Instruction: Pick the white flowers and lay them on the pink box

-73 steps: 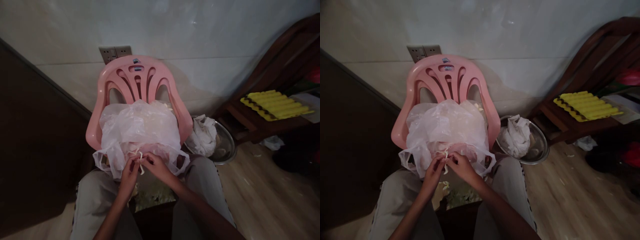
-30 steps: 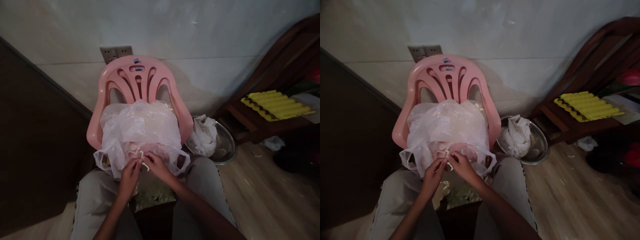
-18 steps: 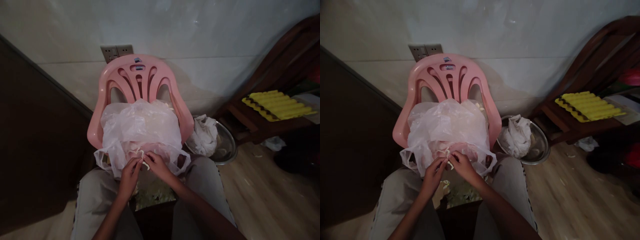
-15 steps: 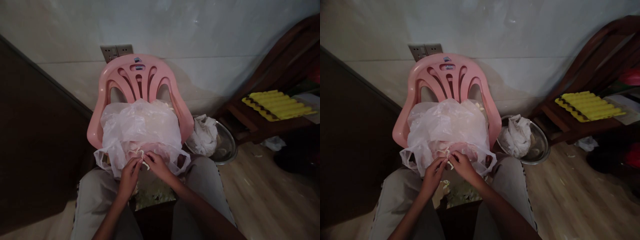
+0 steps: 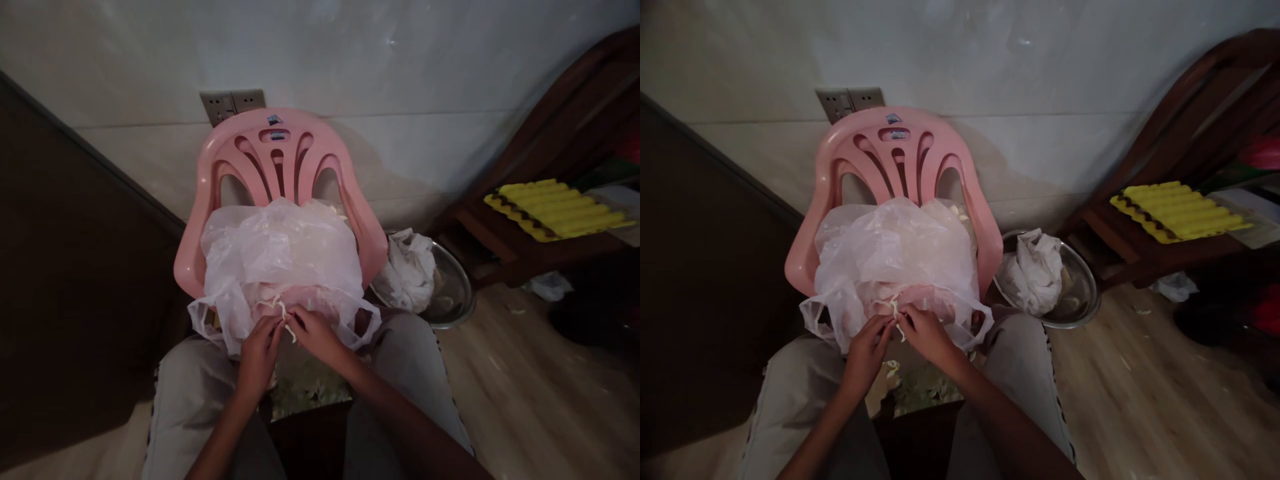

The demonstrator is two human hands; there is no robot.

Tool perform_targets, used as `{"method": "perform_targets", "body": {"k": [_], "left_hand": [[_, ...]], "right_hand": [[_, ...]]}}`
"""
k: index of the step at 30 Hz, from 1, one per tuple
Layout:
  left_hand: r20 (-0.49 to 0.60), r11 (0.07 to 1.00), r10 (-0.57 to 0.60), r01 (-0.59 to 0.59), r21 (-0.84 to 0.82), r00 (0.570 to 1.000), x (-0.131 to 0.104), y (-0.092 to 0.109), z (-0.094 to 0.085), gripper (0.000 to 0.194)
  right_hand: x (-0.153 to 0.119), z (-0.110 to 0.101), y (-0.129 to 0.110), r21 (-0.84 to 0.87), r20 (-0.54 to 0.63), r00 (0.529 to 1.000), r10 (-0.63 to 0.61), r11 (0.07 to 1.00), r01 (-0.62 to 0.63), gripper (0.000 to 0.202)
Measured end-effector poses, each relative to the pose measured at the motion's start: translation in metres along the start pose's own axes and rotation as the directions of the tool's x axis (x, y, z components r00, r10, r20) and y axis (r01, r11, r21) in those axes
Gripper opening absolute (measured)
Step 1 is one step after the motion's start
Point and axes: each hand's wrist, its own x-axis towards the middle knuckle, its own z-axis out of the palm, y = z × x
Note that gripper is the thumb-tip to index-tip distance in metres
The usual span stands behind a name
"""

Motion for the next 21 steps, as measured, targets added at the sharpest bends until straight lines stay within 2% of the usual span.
{"method": "perform_targets", "body": {"k": [7, 12, 16, 21], "left_hand": [[0.025, 1.0, 0.01, -0.011, 0.014, 1.0, 0.001, -0.003, 0.002, 0.025], [0.058, 0.988, -0.063, 0.071, -0.136, 0.996, 0.002, -0.008, 0.009, 0.029], [0.081, 0.954, -0.158, 0.173, -0.246, 0.984, 0.002, -0.009, 0.012, 0.035], [0.077, 0.945, -0.168, 0.182, -0.272, 0.983, 0.002, -0.007, 0.01, 0.035]], "right_hand": [[0.0, 0.001, 0.002, 0.037, 0.003, 1.0, -0.022, 0.999, 0.022, 0.014], [0.002, 0.007, 0.012, 0.142, 0.017, 0.999, 0.034, 0.989, -0.037, 0.008], [0.003, 0.01, 0.014, 0.3, 0.06, 0.997, 0.043, 0.952, -0.059, 0.014], [0.005, 0.013, 0.013, 0.374, 0.063, 0.996, 0.062, 0.924, -0.081, 0.018]]}}
